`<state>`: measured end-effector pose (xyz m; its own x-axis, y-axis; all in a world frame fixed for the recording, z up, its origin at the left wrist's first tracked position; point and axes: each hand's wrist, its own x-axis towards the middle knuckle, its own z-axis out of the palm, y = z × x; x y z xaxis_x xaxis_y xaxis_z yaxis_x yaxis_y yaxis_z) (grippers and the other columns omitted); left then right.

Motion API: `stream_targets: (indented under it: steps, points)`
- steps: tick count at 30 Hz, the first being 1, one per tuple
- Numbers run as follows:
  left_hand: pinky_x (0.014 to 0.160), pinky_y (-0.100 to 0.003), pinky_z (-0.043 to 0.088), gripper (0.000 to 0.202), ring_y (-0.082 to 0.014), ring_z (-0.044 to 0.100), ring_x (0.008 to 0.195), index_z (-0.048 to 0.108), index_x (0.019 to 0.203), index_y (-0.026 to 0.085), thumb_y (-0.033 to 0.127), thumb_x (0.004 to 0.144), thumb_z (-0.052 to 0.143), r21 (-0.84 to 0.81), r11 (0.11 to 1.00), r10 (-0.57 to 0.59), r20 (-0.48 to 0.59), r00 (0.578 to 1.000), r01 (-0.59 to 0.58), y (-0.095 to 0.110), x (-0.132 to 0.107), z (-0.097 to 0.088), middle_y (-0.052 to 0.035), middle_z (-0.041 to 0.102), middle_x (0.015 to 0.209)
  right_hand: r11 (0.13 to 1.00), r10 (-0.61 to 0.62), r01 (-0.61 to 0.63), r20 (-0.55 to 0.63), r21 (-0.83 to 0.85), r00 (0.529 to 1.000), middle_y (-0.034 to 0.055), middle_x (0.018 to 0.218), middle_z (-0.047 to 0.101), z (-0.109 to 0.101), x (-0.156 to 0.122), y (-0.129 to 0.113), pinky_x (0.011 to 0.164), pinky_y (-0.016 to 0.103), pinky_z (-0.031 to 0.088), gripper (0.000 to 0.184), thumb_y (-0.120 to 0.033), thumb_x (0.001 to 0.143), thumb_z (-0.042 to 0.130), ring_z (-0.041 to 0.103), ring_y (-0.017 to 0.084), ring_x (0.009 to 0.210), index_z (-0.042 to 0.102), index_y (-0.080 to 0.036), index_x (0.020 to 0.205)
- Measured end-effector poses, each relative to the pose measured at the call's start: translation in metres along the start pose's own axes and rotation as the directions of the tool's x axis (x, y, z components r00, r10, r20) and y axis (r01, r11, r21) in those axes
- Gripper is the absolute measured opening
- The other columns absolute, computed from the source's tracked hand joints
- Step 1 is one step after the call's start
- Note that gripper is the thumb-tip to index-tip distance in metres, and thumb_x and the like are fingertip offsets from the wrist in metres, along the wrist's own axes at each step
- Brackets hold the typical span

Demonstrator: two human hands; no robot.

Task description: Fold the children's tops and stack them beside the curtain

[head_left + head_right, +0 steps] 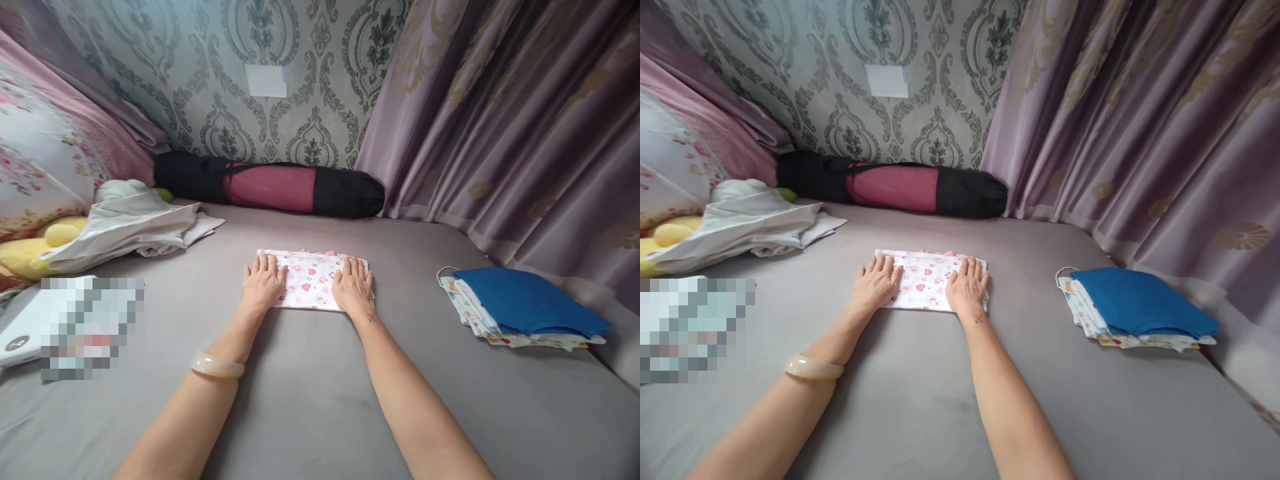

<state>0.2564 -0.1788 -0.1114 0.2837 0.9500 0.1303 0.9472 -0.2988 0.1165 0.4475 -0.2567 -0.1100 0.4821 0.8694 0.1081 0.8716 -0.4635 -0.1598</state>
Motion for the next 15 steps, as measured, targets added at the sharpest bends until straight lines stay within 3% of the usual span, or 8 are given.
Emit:
stream_targets:
  steps: [8, 12, 15]
  points:
    - [0.111, -0.053, 0.030, 0.056, -0.0309, 0.036, 0.140, 0.047, 0.140, 0.016, 0.043, 0.098, 0.021, -0.027, 1.000, 0.014, -0.037, 0.999, -0.015, -0.006, 0.001, -0.002, -0.0145, 0.041, 0.151, 0.999, -0.001, 0.001, 0.017, -0.032, 1.000, 0.0131, 0.158, 0.026, -0.006, 0.003, 0.005, 0.117, 0.049, 0.013, 0.057, -0.033, 0.099, 0.022, 0.020, 0.025, 0.146, 0.031, -0.010, 0.150]
    - [0.117, -0.052, 0.022, 0.060, -0.0302, 0.023, 0.146, 0.039, 0.147, 0.013, 0.043, 0.098, 0.018, -0.060, 0.998, -0.038, -0.077, 0.996, 0.033, -0.016, 0.005, -0.002, -0.0117, 0.033, 0.156, 0.998, 0.001, 0.000, 0.017, -0.055, 1.000, 0.0129, 0.160, 0.020, -0.012, 0.007, 0.019, 0.117, 0.051, 0.010, 0.059, -0.034, 0.100, 0.019, 0.014, 0.026, 0.148, 0.026, -0.009, 0.152]
    - [0.118, -0.051, 0.020, 0.062, -0.0297, 0.021, 0.147, 0.034, 0.149, 0.012, 0.044, 0.098, 0.018, -0.062, 0.998, -0.009, 0.015, 1.000, 0.010, -0.019, 0.007, -0.002, -0.0107, 0.030, 0.157, 0.999, 0.024, -0.019, 0.113, -0.048, 0.993, 0.0114, 0.161, 0.018, -0.013, 0.009, 0.027, 0.117, 0.050, 0.013, 0.060, -0.036, 0.100, 0.014, 0.015, 0.024, 0.147, 0.022, -0.011, 0.154]
